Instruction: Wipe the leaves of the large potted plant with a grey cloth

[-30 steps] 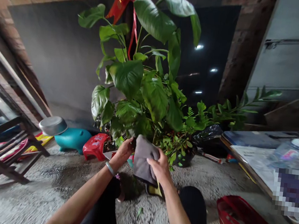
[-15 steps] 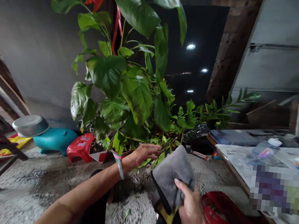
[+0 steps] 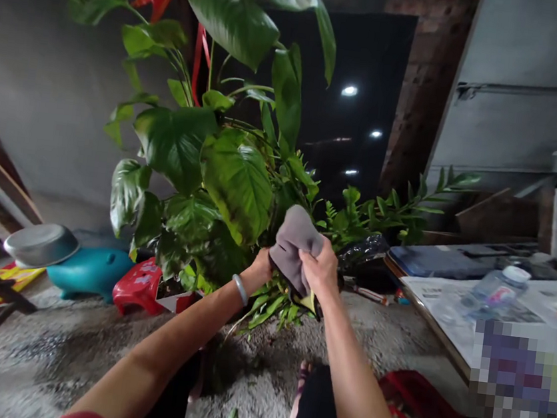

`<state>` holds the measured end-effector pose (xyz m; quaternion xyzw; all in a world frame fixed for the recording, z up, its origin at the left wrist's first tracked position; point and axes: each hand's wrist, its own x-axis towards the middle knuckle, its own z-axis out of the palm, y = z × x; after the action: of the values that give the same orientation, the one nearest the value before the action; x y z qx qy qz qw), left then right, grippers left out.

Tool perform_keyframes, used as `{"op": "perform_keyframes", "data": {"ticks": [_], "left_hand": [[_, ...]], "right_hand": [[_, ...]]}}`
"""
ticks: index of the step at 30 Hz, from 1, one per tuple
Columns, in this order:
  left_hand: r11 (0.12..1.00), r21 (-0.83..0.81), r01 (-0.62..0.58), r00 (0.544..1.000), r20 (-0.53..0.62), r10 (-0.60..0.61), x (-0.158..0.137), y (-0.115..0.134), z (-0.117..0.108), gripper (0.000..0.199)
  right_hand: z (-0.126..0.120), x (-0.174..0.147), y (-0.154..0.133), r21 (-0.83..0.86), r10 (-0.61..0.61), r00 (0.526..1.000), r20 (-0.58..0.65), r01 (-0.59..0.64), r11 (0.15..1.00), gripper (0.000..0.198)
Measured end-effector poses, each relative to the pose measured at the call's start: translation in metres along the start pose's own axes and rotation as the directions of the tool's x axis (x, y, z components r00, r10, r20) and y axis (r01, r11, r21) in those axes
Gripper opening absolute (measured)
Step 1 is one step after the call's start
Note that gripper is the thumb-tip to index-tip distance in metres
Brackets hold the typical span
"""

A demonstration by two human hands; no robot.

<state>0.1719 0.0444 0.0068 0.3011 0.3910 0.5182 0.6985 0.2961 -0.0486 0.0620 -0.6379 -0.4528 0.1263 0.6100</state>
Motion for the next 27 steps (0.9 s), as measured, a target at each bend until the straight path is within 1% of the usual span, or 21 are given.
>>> {"op": "perform_keyframes", "data": {"ticks": [1,2,3,5,6,7,8,9,10,11,13,15,16,17,18,20,21,22,24,26,27], "left_hand": [[1.0,0.03,0.008,1.0,-0.002,-0.008,-0.004,0.002,-0.01,0.019],[0.998,0.064,0.017,1.0,-0.005,-0.016,-0.009,0.004,-0.019,0.02],[0.995,0.095,0.022,1.0,-0.008,-0.021,-0.012,0.006,-0.027,0.02],[0.992,0.125,0.021,1.0,-0.007,-0.02,-0.018,0.012,-0.035,0.02],[0.992,0.126,0.023,1.0,-0.004,-0.022,-0.021,0.014,-0.036,0.019],[0.992,0.125,0.028,1.0,-0.001,-0.029,-0.022,0.016,-0.035,0.018],[0.992,0.124,0.035,0.999,0.004,-0.036,-0.024,0.018,-0.035,0.018],[0.991,0.124,0.043,0.999,0.012,-0.044,-0.025,0.019,-0.034,0.018],[0.991,0.126,0.048,0.999,0.013,-0.051,-0.026,0.02,-0.034,0.019],[0.99,0.129,0.051,0.999,0.006,-0.052,-0.027,0.021,-0.036,0.019],[0.991,0.129,0.046,0.999,-0.032,-0.042,-0.03,0.024,-0.043,0.017],[0.991,0.124,0.041,0.997,-0.068,-0.033,-0.033,0.026,-0.052,0.018],[0.992,0.119,0.038,0.997,-0.067,-0.03,-0.035,0.027,-0.055,0.02],[0.993,0.117,0.035,0.998,-0.056,-0.029,-0.036,0.027,-0.057,0.021],[0.993,0.116,0.034,0.999,-0.041,-0.03,-0.037,0.028,-0.056,0.023],[0.993,0.116,0.032,0.999,-0.013,-0.031,-0.04,0.028,-0.048,0.024],[0.993,0.117,0.033,0.999,-0.012,-0.032,-0.041,0.027,-0.041,0.023],[0.992,0.118,0.037,0.999,-0.013,-0.036,-0.043,0.027,-0.034,0.022],[0.993,0.115,0.041,0.999,-0.021,-0.039,-0.047,0.025,-0.023,0.02],[0.993,0.111,0.034,0.999,-0.005,-0.033,-0.054,0.023,-0.027,0.018],[0.994,0.11,0.021,1.0,0.018,-0.023,-0.06,0.02,-0.037,0.015]], "right_hand": [[-0.007,-0.003,0.003,-0.031,0.007,0.999,-0.045,-0.008,0.999,0.051],[-0.015,-0.004,0.001,-0.059,-0.013,0.993,-0.12,0.005,0.998,0.055],[-0.023,-0.004,-0.005,-0.099,-0.063,0.978,-0.2,0.044,0.994,0.06],[-0.03,0.002,-0.027,-0.199,-0.24,0.915,-0.324,0.182,0.963,0.067],[-0.027,0.005,-0.039,-0.247,-0.333,0.879,-0.341,0.258,0.934,0.068],[-0.02,0.007,-0.049,-0.281,-0.406,0.854,-0.324,0.323,0.904,0.067],[-0.01,0.007,-0.055,-0.303,-0.451,0.846,-0.283,0.367,0.879,0.066],[0.002,0.003,-0.056,-0.317,-0.463,0.859,-0.219,0.386,0.866,0.064],[0.013,-0.003,-0.05,-0.325,-0.44,0.887,-0.138,0.379,0.866,0.062],[0.023,-0.012,-0.04,-0.334,-0.388,0.92,-0.056,0.349,0.876,0.059],[0.03,-0.032,-0.009,-0.36,-0.227,0.971,0.069,0.236,0.903,0.055],[0.02,-0.047,0.018,-0.368,-0.07,0.995,0.076,0.093,0.925,0.056],[0.012,-0.049,0.025,-0.352,-0.03,0.999,0.039,0.042,0.935,0.058],[0.003,-0.049,0.025,-0.325,-0.026,1.0,-0.015,0.02,0.946,0.06],[-0.005,-0.045,0.02,-0.292,-0.057,0.995,-0.078,0.032,0.956,0.062],[-0.013,-0.032,-0.002,-0.24,-0.173,0.966,-0.194,0.125,0.963,0.064],[-0.012,-0.026,-0.013,-0.23,-0.22,0.951,-0.217,0.169,0.958,0.065],[-0.008,-0.021,-0.022,-0.226,-0.241,0.949,-0.204,0.194,0.955,0.065],[0.005,-0.025,-0.025,-0.226,-0.211,0.973,-0.095,0.186,0.956,0.065],[0.015,-0.049,-0.007,-0.219,-0.123,0.992,0.017,0.123,0.968,0.065],[0.015,-0.067,0.008,-0.213,-0.068,0.996,0.052,0.078,0.974,0.064]]}}
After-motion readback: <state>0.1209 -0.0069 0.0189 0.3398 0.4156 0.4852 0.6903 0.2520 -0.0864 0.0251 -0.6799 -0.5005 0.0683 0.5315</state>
